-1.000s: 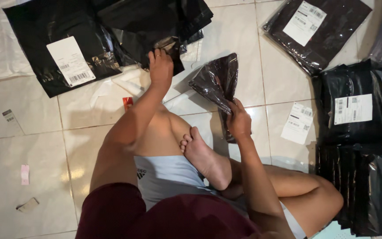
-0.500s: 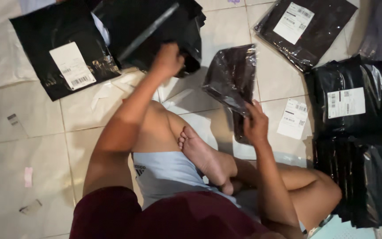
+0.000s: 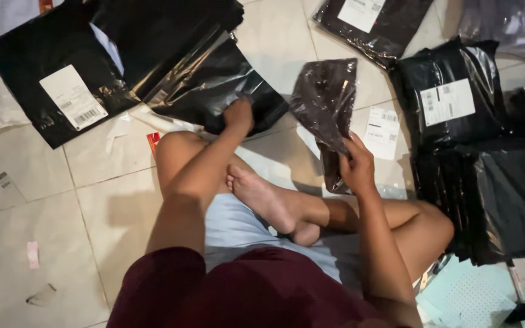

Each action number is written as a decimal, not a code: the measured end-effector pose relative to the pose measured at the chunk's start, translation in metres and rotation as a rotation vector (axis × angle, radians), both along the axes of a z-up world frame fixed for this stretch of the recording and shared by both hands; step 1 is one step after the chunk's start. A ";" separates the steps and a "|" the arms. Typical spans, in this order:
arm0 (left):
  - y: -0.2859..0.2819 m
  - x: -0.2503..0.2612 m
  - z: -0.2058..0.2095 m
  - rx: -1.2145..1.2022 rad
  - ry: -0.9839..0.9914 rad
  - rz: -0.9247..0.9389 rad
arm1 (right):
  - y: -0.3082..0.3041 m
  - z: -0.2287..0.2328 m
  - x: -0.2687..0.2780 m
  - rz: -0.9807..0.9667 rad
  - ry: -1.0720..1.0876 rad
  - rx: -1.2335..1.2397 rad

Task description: The person sits on the floor and repeatedly packs folded dark garments into black plastic shipping bags. They seal each bag and affix a white shipping label before stacking the completed packages.

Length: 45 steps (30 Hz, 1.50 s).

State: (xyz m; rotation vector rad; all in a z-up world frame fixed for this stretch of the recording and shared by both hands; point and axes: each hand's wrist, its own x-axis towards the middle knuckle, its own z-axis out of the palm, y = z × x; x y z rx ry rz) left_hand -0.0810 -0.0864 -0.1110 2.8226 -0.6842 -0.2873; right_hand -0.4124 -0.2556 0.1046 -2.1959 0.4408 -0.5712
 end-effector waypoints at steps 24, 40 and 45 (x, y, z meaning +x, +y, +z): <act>0.047 -0.029 0.220 -0.660 -0.247 -0.544 | 0.022 0.011 0.074 0.070 0.378 -0.257; -0.018 -0.171 0.254 -0.943 -0.190 -0.688 | 0.043 -0.044 0.039 -0.225 0.429 -0.345; -0.011 -0.192 0.210 -1.002 -0.353 -0.011 | 0.048 -0.041 0.039 -0.388 0.324 -0.345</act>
